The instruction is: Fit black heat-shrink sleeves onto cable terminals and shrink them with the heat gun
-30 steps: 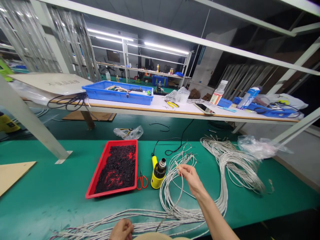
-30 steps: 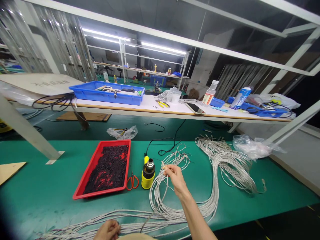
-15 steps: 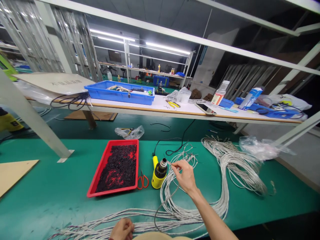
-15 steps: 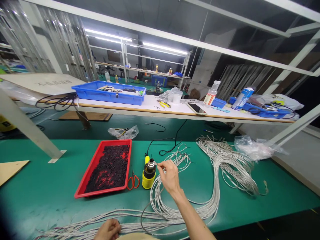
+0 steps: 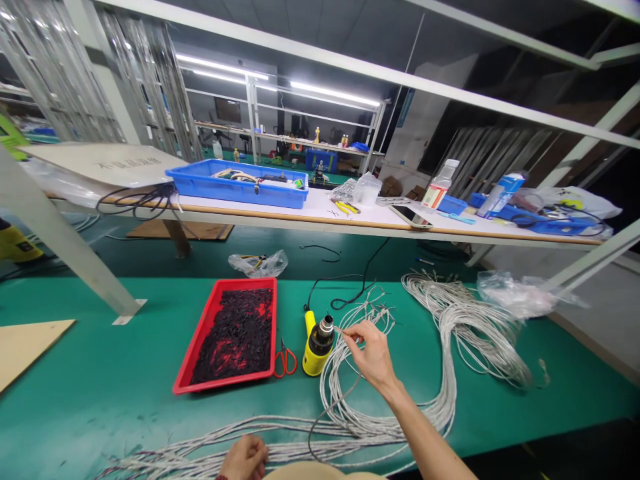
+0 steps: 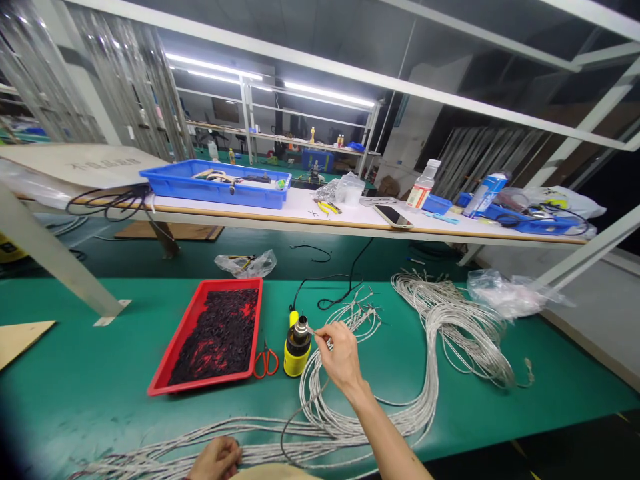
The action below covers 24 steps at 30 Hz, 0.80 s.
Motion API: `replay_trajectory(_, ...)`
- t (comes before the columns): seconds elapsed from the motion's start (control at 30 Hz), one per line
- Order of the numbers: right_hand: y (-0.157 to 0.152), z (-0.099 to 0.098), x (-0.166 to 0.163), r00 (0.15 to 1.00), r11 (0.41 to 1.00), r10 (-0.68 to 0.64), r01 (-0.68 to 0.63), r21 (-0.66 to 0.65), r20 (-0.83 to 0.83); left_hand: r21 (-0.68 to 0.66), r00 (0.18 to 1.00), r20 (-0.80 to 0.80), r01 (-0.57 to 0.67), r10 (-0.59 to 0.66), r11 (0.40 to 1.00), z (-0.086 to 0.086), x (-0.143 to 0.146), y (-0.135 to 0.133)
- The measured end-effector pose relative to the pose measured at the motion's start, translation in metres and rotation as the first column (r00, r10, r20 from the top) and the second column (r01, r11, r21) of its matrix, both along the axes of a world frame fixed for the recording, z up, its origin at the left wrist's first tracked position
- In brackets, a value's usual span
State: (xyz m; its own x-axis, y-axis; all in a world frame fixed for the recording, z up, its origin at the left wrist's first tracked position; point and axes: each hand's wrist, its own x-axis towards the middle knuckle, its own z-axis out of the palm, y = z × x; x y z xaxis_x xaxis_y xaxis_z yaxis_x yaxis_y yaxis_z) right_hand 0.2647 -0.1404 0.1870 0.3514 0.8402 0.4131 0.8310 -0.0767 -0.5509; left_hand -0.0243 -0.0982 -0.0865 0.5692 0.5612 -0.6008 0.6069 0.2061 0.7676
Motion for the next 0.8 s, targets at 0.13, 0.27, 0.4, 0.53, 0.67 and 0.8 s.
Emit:
replay_trajectory(0.13,-0.005,-0.002,0.0,1.0,1.0,0.005,-0.005,0.005,-0.015,0.001,1.0,0.005,0.003,-0.003,1.0,-0.002,-0.001,0.0)
replay_trajectory(0.27,-0.01,-0.001,-0.002,1.0,1.0,0.012,-0.012,-0.005,-0.022,0.003,1.0,0.003,0.006,-0.006,1.0,-0.004,0.0,0.001)
replay_trajectory(0.4,-0.015,0.003,-0.005,1.0,1.0,0.016,-0.016,-0.006,-0.025,0.009,1.0,-0.001,0.004,-0.004,1.0,-0.006,-0.001,0.001)
replay_trajectory(0.53,-0.019,0.006,-0.005,0.997,1.0,0.012,-0.012,0.001,-0.078,0.009,1.0,-0.003,-0.003,0.003,1.0,-0.007,-0.001,0.0)
replay_trajectory(0.67,-0.013,0.0,-0.003,0.942,1.0,-0.016,0.022,0.013,-0.336,0.007,1.0,-0.006,-0.006,0.006,1.0,-0.007,-0.001,0.001)
replay_trajectory(0.8,0.001,-0.013,-0.001,0.799,1.0,0.001,-0.008,-0.008,-0.602,0.008,1.0,-0.008,0.003,-0.003,1.0,-0.006,-0.001,0.002)
